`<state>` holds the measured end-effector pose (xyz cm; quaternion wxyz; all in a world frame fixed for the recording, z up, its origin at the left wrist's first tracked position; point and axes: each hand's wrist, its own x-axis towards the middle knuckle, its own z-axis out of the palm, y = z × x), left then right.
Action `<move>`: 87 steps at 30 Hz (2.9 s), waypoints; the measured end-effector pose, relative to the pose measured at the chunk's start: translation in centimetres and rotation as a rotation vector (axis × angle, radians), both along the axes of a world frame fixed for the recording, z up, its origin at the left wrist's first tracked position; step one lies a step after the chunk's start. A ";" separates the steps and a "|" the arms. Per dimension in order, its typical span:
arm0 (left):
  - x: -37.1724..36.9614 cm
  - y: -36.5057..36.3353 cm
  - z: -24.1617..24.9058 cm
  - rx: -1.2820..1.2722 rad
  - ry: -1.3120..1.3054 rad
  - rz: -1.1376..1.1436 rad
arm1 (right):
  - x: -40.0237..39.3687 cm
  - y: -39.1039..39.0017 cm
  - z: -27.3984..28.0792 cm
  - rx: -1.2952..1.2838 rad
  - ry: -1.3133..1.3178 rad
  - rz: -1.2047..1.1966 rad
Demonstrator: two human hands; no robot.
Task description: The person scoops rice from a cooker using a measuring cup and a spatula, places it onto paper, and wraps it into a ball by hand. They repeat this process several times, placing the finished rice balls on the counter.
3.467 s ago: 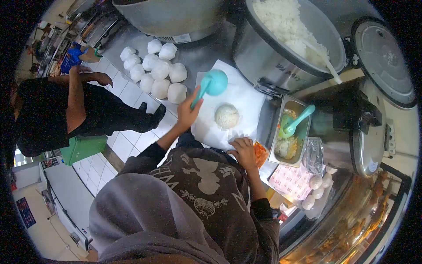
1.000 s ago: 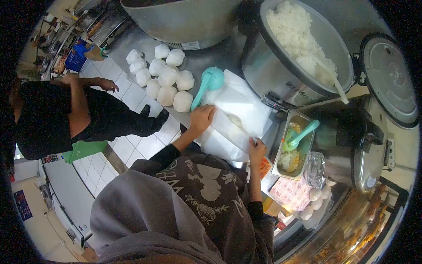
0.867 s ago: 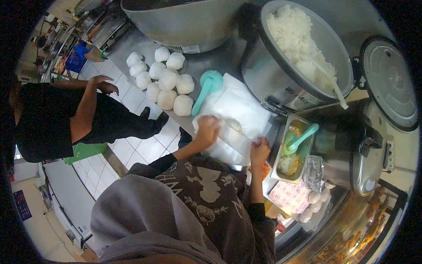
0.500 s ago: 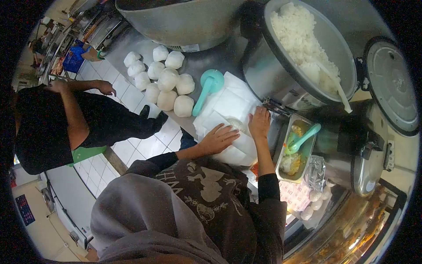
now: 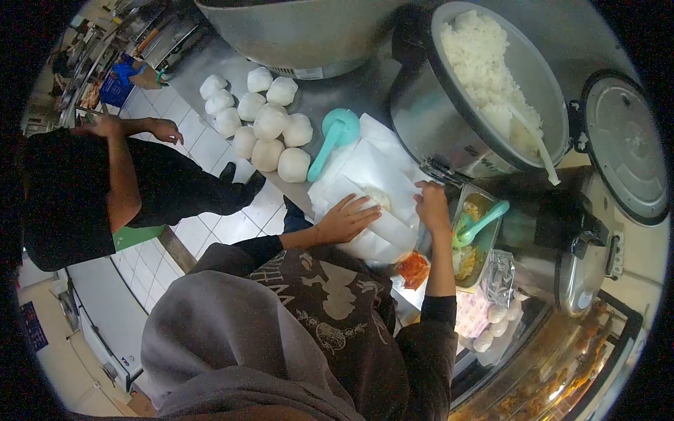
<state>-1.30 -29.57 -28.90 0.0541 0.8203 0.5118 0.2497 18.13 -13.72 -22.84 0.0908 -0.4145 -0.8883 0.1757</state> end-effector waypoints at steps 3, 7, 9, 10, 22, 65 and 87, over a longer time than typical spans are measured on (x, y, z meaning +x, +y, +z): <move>-0.4 0.1 0.5 -0.023 0.093 -0.012 | 1.6 0.8 1.3 -0.392 -0.011 -0.336; -0.3 1.0 -0.4 -0.039 0.030 -0.082 | 1.6 2.1 2.4 -0.481 -0.444 -0.179; -0.1 1.6 -0.7 -0.085 -0.006 -0.117 | 2.8 3.0 -2.9 -0.337 -0.379 -0.113; -0.4 1.7 0.9 -0.063 0.004 -0.127 | 2.4 3.7 -4.8 -0.198 -0.305 -0.043; 0.5 0.8 -2.2 0.049 -0.068 -0.109 | -2.6 -5.6 0.3 -0.073 -0.123 0.331; -0.5 14.0 4.0 -0.341 0.564 -0.094 | 0.1 -2.9 -7.7 0.126 -0.236 -0.180; -1.7 4.2 -2.0 -0.136 -0.384 -0.052 | -9.1 -10.9 -5.5 -0.076 0.890 -0.763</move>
